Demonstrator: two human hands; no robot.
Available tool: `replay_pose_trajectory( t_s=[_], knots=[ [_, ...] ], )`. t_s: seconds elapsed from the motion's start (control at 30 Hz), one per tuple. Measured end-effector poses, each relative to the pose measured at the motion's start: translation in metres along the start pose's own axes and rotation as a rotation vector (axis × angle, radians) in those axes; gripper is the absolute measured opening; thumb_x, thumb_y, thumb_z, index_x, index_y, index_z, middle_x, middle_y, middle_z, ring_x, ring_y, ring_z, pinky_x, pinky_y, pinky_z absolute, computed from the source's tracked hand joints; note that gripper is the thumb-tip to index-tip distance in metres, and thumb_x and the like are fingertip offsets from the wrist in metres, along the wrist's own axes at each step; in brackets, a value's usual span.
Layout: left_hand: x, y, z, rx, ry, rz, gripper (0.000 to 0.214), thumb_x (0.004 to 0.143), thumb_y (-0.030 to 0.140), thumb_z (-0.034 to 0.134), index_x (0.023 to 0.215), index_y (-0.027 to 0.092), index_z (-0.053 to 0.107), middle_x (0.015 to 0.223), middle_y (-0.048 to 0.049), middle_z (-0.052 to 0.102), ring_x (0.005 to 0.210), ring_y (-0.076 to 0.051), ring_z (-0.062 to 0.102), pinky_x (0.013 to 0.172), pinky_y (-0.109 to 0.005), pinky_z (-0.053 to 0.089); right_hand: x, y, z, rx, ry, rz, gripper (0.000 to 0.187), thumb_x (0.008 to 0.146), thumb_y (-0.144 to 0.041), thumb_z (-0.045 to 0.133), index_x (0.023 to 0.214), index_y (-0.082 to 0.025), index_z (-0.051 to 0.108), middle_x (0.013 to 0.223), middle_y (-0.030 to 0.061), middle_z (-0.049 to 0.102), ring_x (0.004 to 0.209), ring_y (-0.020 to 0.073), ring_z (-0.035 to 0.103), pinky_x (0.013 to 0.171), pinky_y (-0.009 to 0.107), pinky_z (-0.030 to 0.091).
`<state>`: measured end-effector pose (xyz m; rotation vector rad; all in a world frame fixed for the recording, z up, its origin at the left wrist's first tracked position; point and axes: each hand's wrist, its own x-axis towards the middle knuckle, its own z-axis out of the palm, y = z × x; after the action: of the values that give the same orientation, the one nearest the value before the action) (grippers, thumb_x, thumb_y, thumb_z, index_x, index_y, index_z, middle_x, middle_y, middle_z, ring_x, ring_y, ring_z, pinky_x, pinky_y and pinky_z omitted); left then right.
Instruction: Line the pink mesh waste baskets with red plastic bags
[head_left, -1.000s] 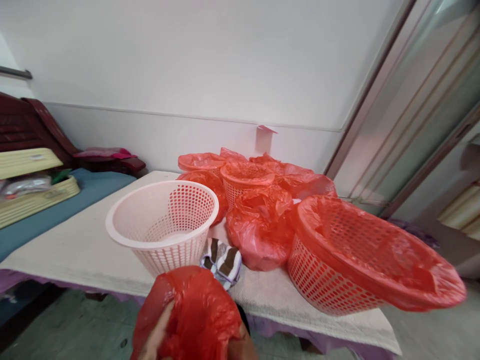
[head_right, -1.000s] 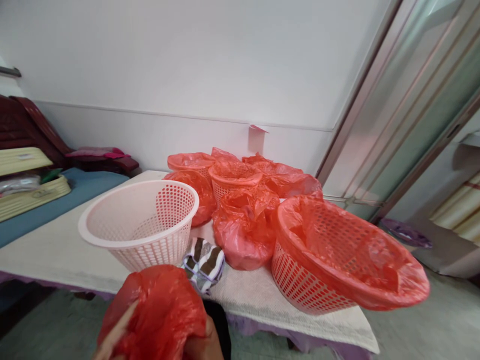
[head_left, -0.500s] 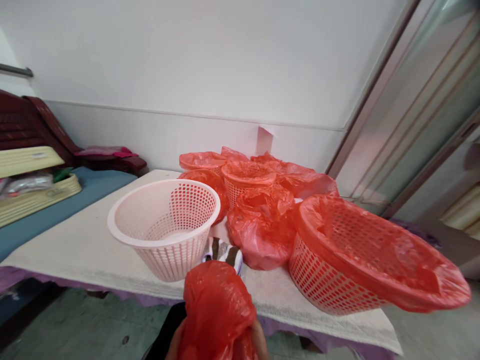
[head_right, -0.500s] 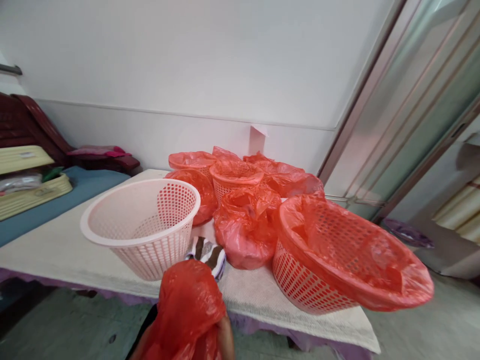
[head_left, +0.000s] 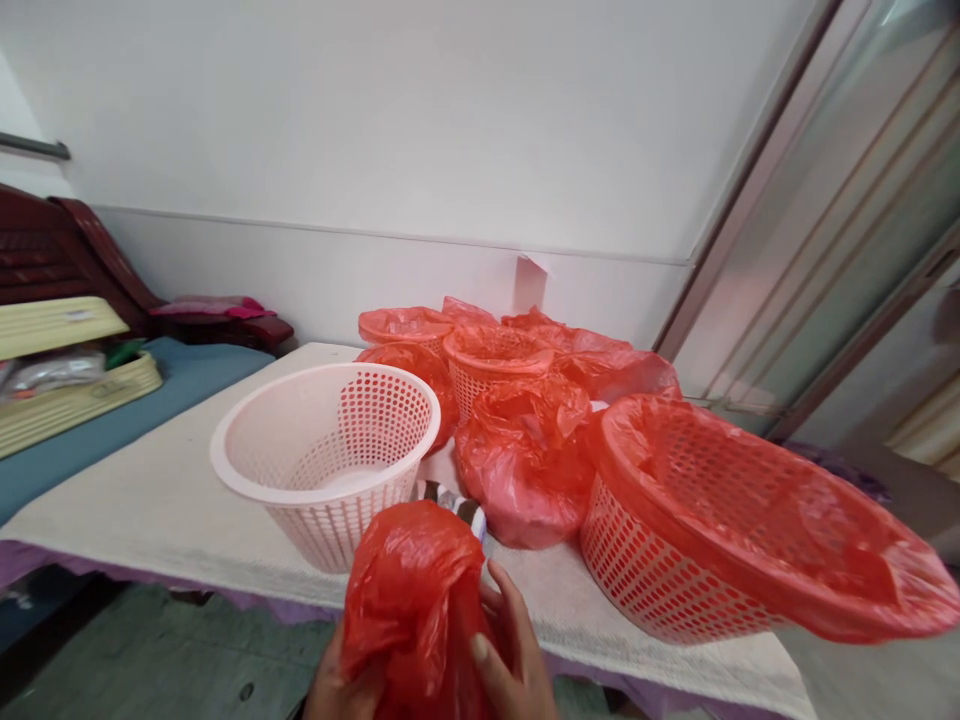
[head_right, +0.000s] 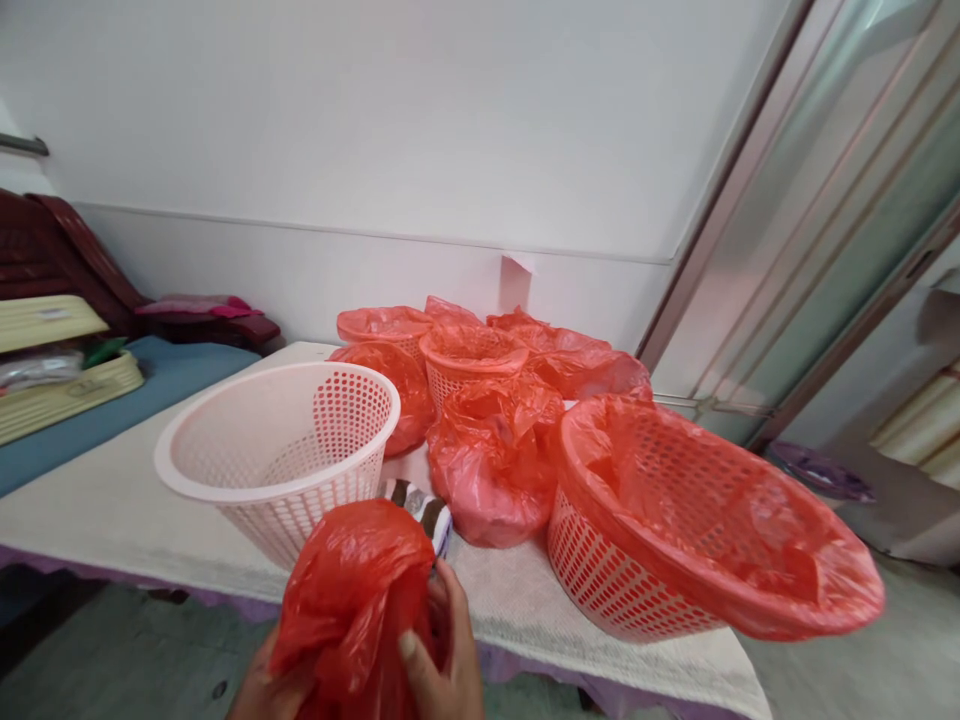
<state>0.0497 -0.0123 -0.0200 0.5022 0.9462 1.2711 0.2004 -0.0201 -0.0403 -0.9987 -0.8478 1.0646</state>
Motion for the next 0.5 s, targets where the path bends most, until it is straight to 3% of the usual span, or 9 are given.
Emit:
replay_pose_trajectory(
  t_s=[0.1,0.23,0.37,0.43,0.5],
  knots=[
    [0.004,-0.006,0.021,0.119,-0.089,0.103,0.043,0.069,0.046,0.081,0.104,0.023,0.073,0.097,-0.0062,0.078,0.104,-0.036,0.069,0.086,-0.045,0.058,-0.004,0.000,0.012,-0.121,-0.027,-0.113,0.091,0.063,-0.062,0.079,0.140,-0.023,0.049,0.140,0.0133,0.057,0.129,0.0365,0.053,0.108,0.046,0.042],
    [0.016,-0.021,0.034,0.262,-0.154,0.226,0.047,0.069,0.036,0.078,0.112,0.019,0.068,0.112,-0.0114,0.075,0.109,-0.032,0.068,0.099,-0.044,0.052,0.010,-0.009,0.024,-0.220,-0.102,-0.131,0.055,0.075,-0.048,0.075,0.121,-0.021,0.062,0.116,0.0088,0.070,0.107,0.0293,0.065,0.096,0.039,0.050],
    [0.029,-0.030,0.025,0.544,-0.137,0.318,0.059,0.072,0.032,0.068,0.129,0.016,0.059,0.132,-0.0147,0.065,0.125,-0.031,0.058,0.108,-0.042,0.045,0.040,-0.020,0.025,-0.084,-0.141,0.023,0.027,0.082,-0.037,0.069,0.104,-0.023,0.063,0.099,0.0026,0.072,0.087,0.0215,0.066,0.076,0.030,0.055],
    [0.035,-0.032,0.014,0.584,-0.125,0.391,0.060,0.076,0.035,0.063,0.133,0.016,0.054,0.140,-0.0148,0.059,0.132,-0.029,0.052,0.111,-0.040,0.042,0.058,-0.020,0.024,0.000,-0.082,0.059,0.026,0.081,-0.034,0.068,0.103,-0.023,0.061,0.095,0.0008,0.071,0.083,0.0206,0.066,0.074,0.030,0.054],
    [0.041,-0.035,-0.001,0.597,-0.109,0.448,0.058,0.080,0.037,0.058,0.133,0.017,0.051,0.135,-0.0152,0.061,0.122,-0.026,0.060,0.102,-0.037,0.049,0.079,-0.017,0.024,0.000,0.014,-0.001,0.030,0.078,-0.030,0.067,0.106,-0.024,0.058,0.094,0.0001,0.070,0.085,0.0205,0.066,0.078,0.032,0.054]
  ],
)
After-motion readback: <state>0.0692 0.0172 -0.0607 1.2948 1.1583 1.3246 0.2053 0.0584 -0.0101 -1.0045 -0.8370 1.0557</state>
